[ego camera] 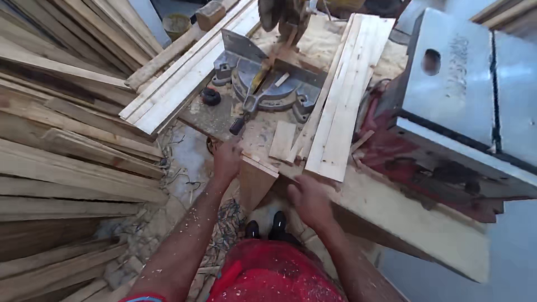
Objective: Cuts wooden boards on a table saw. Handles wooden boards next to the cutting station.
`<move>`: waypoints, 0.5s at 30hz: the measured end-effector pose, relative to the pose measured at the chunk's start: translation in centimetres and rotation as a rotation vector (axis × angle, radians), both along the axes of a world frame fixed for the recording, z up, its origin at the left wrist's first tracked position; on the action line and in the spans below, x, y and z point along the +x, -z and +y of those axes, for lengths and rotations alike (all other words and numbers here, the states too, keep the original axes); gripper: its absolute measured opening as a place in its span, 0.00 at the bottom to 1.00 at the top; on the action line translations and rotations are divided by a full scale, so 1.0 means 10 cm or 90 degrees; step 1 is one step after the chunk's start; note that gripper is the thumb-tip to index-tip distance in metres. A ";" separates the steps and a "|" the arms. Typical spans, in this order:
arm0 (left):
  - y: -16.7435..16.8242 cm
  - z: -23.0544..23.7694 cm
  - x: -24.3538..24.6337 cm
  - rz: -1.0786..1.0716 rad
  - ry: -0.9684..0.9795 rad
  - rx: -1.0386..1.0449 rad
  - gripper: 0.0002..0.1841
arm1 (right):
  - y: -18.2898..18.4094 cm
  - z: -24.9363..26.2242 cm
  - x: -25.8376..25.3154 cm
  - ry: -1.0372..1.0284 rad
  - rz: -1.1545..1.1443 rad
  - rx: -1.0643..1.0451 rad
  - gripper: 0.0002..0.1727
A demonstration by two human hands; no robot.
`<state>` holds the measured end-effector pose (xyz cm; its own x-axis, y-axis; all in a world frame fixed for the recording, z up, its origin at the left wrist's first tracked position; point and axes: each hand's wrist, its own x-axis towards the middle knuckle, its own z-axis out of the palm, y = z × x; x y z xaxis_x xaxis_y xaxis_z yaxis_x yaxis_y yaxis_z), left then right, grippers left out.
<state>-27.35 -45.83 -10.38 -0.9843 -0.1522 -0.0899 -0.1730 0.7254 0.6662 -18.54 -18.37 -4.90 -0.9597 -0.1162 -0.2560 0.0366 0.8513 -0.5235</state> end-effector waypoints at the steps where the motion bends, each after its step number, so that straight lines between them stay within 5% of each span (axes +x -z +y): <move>1: 0.18 0.01 0.13 -0.032 0.038 -0.029 0.22 | 0.18 -0.13 -0.01 -0.042 -0.043 -0.015 0.25; 5: 0.65 0.13 0.63 -0.072 0.104 -0.101 0.34 | 0.73 -0.49 -0.14 -0.067 -0.111 0.003 0.35; 9: 0.82 0.06 0.88 -0.109 0.123 -0.172 0.20 | 0.77 -0.58 -0.15 -0.009 -0.081 -0.017 0.26; 12: 0.80 0.00 1.03 -0.199 0.075 -0.078 0.23 | 0.80 -0.65 -0.14 0.012 -0.062 -0.024 0.20; 15: 0.80 -0.09 1.22 -0.295 0.064 -0.051 0.23 | 0.90 -0.70 -0.16 0.053 -0.097 -0.005 0.29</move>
